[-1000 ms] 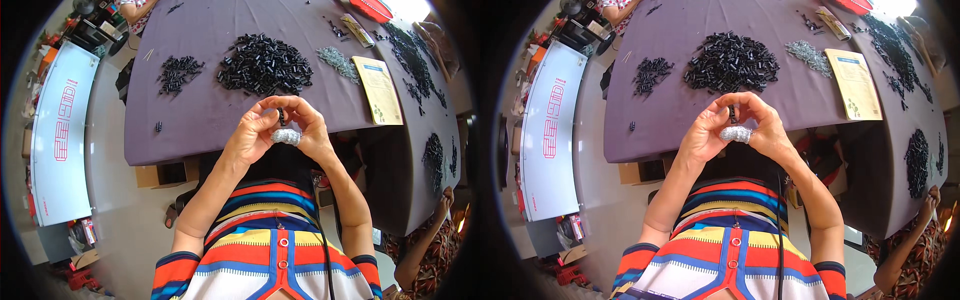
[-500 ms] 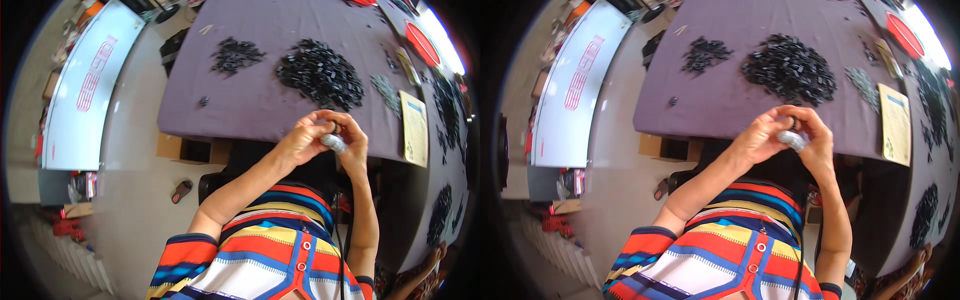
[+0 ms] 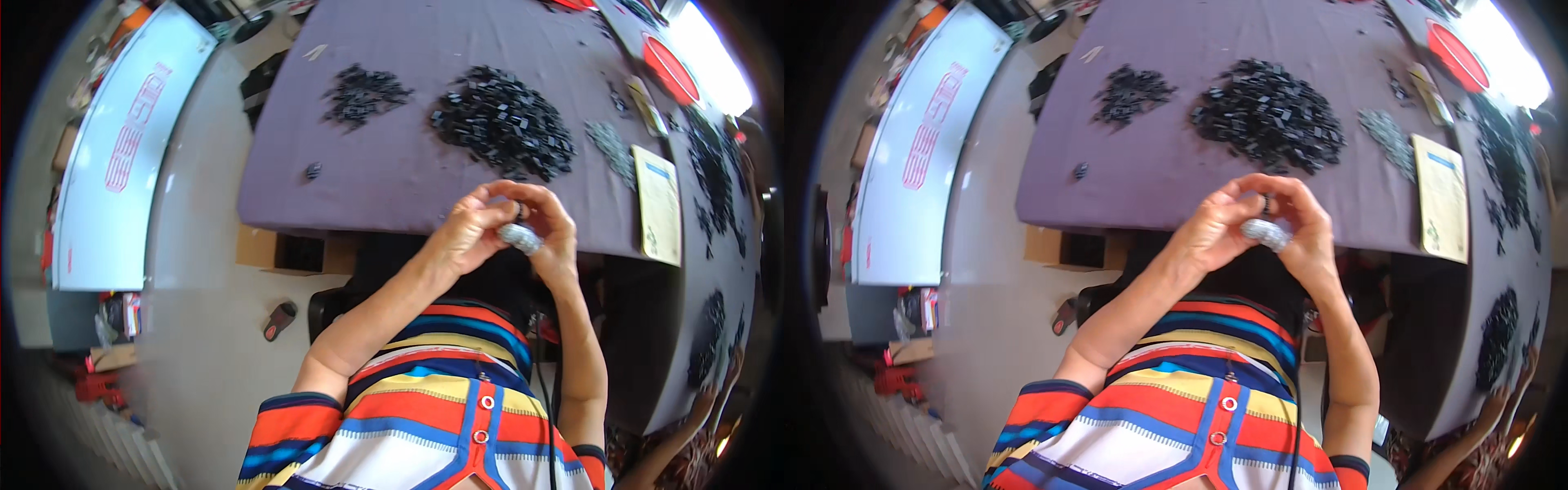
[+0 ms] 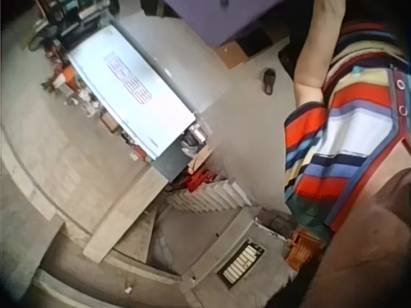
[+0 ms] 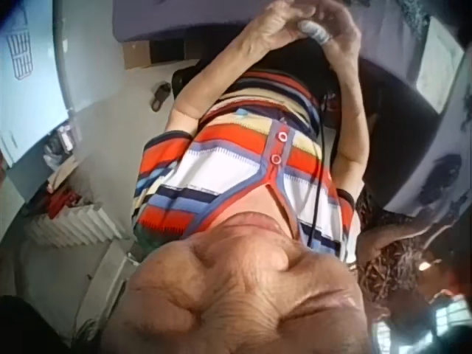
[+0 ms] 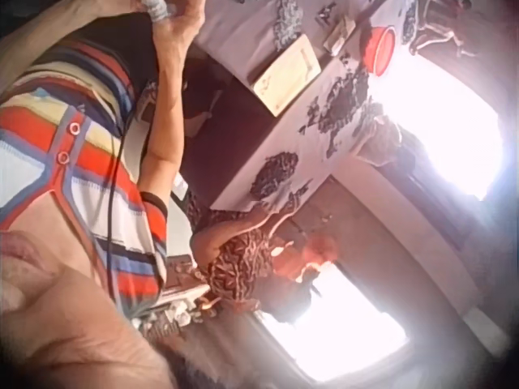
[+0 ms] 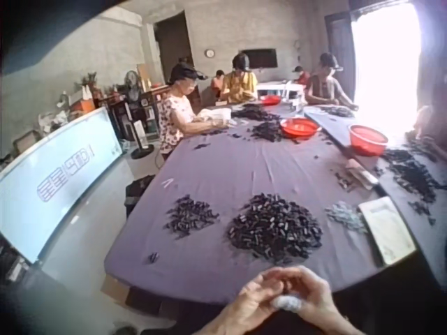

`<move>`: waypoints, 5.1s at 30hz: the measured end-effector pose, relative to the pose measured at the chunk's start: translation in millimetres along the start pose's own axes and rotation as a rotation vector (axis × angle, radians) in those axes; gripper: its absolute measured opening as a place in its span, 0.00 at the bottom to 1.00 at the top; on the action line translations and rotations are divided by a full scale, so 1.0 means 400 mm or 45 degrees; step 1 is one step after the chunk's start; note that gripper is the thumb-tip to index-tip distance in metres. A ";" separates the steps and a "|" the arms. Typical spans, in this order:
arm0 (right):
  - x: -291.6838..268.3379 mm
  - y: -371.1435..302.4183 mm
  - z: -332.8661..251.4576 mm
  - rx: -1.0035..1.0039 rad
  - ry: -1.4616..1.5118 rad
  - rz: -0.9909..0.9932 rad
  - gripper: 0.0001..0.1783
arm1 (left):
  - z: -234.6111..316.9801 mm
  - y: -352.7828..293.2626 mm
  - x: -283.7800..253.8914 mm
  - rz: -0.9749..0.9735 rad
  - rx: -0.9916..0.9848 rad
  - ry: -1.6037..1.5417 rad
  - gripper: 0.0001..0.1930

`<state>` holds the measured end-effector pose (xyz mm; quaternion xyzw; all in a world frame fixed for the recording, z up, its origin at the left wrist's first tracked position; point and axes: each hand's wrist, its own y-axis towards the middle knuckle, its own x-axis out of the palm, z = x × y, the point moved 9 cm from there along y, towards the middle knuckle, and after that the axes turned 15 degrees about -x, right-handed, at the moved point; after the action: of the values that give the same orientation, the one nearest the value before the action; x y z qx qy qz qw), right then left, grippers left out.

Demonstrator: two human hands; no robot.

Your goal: The person assembles small plastic components together by hand and sorts the plastic pieces into piles on the table.

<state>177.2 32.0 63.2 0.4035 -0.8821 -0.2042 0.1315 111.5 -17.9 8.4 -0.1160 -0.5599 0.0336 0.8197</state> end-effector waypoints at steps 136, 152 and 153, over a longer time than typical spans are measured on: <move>-0.003 -0.007 0.028 0.053 -0.146 -0.138 0.16 | -0.030 -0.002 -0.034 0.047 -0.080 -0.081 0.18; 0.010 -0.013 0.041 0.139 -0.034 -0.126 0.16 | -0.037 -0.003 -0.057 0.048 -0.094 -0.087 0.18; 0.008 -0.012 0.047 0.137 -0.035 -0.129 0.16 | -0.035 -0.002 -0.055 0.046 -0.092 -0.086 0.18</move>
<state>170.7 31.5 44.5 0.4511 -0.8721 -0.1684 0.0869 116.3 -25.1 -16.3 -0.1543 -0.5860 0.0319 0.7948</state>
